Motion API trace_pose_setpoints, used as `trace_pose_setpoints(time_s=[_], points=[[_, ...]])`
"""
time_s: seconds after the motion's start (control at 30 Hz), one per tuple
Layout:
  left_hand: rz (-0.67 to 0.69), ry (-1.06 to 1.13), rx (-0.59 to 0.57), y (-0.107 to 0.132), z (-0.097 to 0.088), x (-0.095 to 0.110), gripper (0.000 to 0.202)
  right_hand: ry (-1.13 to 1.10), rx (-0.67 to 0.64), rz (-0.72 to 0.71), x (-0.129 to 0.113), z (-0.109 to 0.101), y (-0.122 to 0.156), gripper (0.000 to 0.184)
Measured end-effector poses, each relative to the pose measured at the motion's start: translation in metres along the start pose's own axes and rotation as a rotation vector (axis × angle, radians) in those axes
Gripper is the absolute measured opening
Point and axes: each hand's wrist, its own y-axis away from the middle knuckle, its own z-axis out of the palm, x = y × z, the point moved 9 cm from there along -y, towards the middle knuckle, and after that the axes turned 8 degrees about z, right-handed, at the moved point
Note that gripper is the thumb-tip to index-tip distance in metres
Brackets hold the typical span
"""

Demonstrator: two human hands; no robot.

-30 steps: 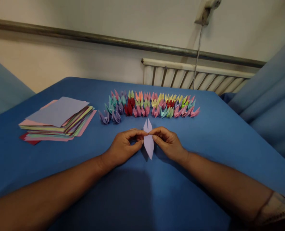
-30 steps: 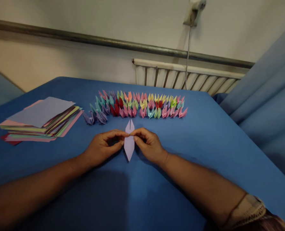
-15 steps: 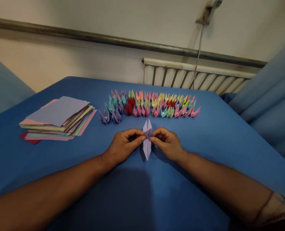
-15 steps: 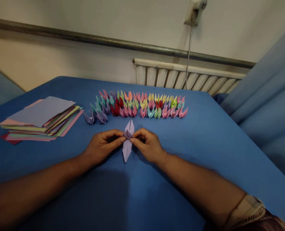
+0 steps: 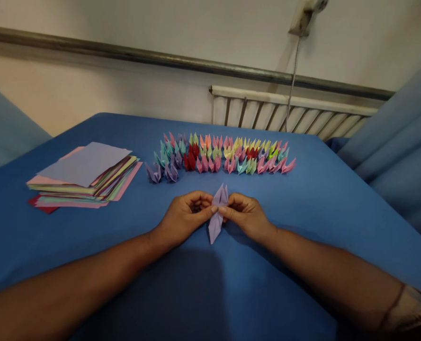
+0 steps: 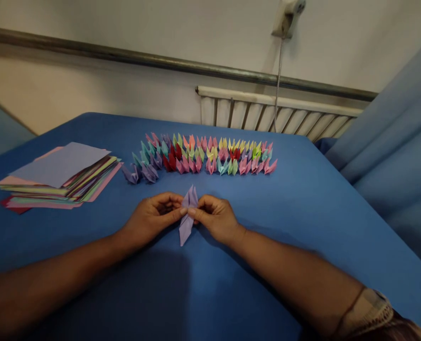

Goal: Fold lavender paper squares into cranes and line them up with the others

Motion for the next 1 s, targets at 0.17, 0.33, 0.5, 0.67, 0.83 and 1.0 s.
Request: trace_pose_setpoints(time_s=[0.17,0.33,0.5,0.67,0.83,1.0], points=[[-0.056,0.089,-0.06,0.001,0.006,-0.006,0.021,-0.012,-0.046,0.023,-0.001,0.003,0.003,0.038],[-0.072,0.095,-0.067,0.001,0.008,-0.004,0.026,-0.026,-0.069,0.067,-0.001,0.003,0.002,0.042],[0.026,0.049,-0.025,0.0,0.003,-0.001,0.026,-0.016,0.018,0.067,-0.001,-0.005,-0.001,0.043],[0.129,-0.185,-0.03,0.0,0.0,0.005,0.016,-0.016,0.048,0.064,0.0,-0.008,-0.003,0.043],[0.156,-0.251,-0.076,0.0,0.005,0.011,0.015,-0.012,0.089,0.034,-0.001,-0.01,-0.002,0.041],[0.203,-0.332,-0.114,0.004,0.009,0.022,0.017,0.054,0.083,-0.063,-0.008,-0.007,0.006,0.032]])
